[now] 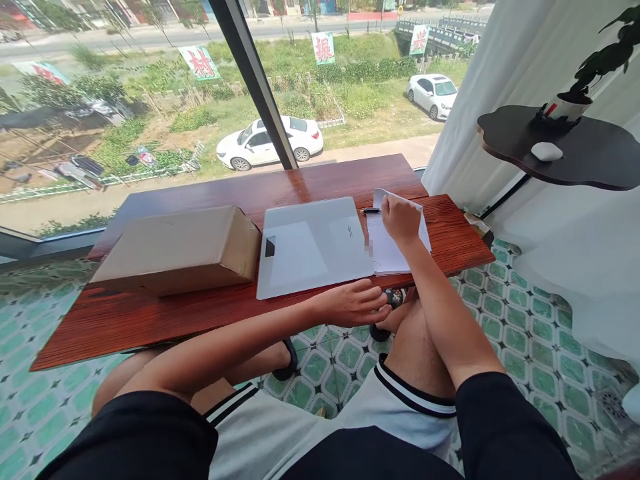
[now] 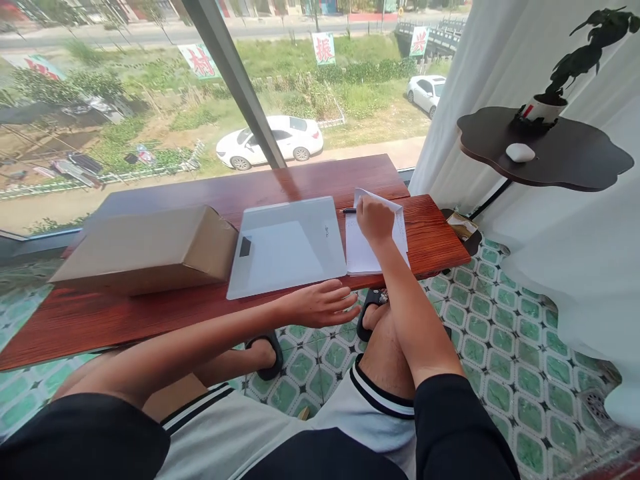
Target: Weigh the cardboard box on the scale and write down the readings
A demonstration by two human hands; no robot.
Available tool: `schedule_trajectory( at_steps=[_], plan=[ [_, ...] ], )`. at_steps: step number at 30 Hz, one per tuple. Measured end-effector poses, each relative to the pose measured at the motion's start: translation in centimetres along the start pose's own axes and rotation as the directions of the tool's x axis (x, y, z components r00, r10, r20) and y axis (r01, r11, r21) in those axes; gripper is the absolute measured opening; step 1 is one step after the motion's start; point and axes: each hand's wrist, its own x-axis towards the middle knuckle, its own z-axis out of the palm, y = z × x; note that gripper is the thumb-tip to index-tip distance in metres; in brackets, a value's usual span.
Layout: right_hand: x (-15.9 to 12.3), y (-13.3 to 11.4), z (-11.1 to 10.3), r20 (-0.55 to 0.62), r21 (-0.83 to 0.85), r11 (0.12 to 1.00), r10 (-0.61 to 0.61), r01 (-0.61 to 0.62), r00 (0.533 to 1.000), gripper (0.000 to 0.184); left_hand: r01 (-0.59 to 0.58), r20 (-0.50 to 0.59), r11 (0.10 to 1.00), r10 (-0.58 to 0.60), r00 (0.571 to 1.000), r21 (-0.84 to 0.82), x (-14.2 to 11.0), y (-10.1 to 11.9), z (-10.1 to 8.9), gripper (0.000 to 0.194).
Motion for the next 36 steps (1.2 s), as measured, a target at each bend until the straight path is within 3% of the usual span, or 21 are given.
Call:
schedule_trajectory(
  at_steps=[3,6,10,15,19,22,27,32,36],
  plan=[
    [-0.1,-0.9,0.0,0.018,0.018,0.999,-0.029,0.029,0.999,0.045,-0.027,0.031,0.999,0.026,0.999,0.022,-1.6,-0.6,-2.1,0.025],
    [-0.3,-1.9,0.1,0.008,0.032,0.998,-0.055,0.055,0.998,0.045,0.022,0.021,0.998,-0.024,1.000,0.060,-3.5,-1.2,-4.4,0.022],
    [-0.4,-3.2,0.4,-0.030,0.035,0.995,-0.091,0.093,0.995,0.046,0.178,-0.029,0.970,-0.176,0.984,0.165,-6.2,-2.1,-7.8,0.027],
    [-0.5,-4.3,0.7,0.001,0.021,0.993,-0.118,0.118,0.993,0.044,0.417,-0.118,0.844,-0.402,0.908,0.337,-10.4,-3.4,-11.8,0.037],
    [-0.6,-4.8,0.9,0.008,0.009,0.994,-0.108,0.108,0.994,0.042,0.647,-0.242,0.645,-0.607,0.757,0.407,-14.4,-3.9,-14.1,0.054],
    [-0.8,-5.2,0.9,-0.005,0.002,0.994,-0.105,0.106,0.994,0.038,0.764,-0.334,0.500,-0.697,0.634,0.408,-17.3,-3.7,-15.2,0.063],
    [-1.4,-6.1,0.7,-0.019,0.016,0.992,-0.124,0.124,0.992,0.029,0.891,-0.431,0.328,-0.787,0.441,0.313,-20.9,-3.0,-15.6,0.061],
    [-2.2,-6.9,0.7,-0.087,0.035,0.978,-0.200,0.204,0.976,0.034,0.987,-0.512,0.118,-0.844,0.158,0.110,-22.9,-2.7,-15.7,0.050],
    [-2.7,-7.3,0.3,-0.131,0.007,0.961,-0.272,0.275,0.953,0.034,0.997,-0.592,0.069,-0.805,0.040,-0.027,-24.5,-2.8,-15.8,0.047]
  ],
)
